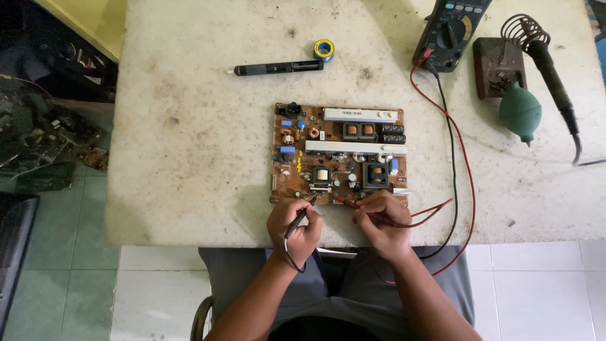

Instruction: Testing a circuit board using a multimeter and cleaning it with an air bulb on a repair bench.

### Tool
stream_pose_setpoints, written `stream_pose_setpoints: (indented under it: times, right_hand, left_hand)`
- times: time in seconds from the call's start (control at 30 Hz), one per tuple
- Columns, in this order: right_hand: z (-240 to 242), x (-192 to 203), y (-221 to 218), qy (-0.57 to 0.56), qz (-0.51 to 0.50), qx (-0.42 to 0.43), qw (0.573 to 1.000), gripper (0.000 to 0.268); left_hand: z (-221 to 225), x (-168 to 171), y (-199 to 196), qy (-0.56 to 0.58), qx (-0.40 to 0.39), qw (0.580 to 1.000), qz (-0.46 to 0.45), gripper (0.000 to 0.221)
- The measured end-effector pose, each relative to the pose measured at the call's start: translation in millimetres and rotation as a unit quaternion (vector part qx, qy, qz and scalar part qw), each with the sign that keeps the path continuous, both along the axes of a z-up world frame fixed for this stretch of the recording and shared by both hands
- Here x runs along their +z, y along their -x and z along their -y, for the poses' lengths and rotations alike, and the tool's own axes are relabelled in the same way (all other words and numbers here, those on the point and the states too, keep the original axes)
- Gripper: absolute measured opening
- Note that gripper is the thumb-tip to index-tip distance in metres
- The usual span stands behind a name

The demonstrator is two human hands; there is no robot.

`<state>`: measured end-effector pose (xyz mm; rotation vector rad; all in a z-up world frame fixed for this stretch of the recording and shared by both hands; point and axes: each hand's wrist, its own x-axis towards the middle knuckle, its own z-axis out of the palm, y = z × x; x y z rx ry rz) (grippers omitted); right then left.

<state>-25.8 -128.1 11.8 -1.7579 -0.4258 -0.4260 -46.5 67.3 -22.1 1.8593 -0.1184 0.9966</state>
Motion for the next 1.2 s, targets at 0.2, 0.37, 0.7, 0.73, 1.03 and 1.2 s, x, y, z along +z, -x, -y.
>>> stream_pose_setpoints:
  times: [0.2,0.37,0.7,0.73,1.03,1.2]
  right_hand:
    - [-2.8,4.5,0.4,-0.011,-0.002,-0.001,1.0,0.015]
    - [-1.4,1.9,0.2,-0.004,0.0,-0.005,1.0,0.015]
    - [-2.7,4.3,-1.0,-0.007,0.006,0.001,1.0,0.015]
    - [-1.7,3.7,-1.1,-0.001,0.01,-0.003,1.0,0.015]
    - [-7.6,23.4,2.9,0.003,0.01,0.019,1.0,0.02]
    - [-6.2,18.6,5.1,0.006,-0.011,0.011,1.0,0.015]
  left_hand:
    - [2.8,10.0,-2.2,-0.001,-0.005,1.0,-0.015,0.007]
    - [1.8,9.8,-2.3,-0.021,0.005,1.0,-0.016,0.007]
    - [0.0,4.8,-0.8,-0.03,0.011,0.999,-0.042,0.008]
    - [0.2,3.8,-0.5,-0.025,0.006,0.999,-0.038,0.008]
    - [-1.9,0.1,6.7,-0.089,-0.004,0.988,-0.127,0.01]
    - [-1.4,3.1,5.7,-0.087,-0.001,0.99,-0.111,0.008]
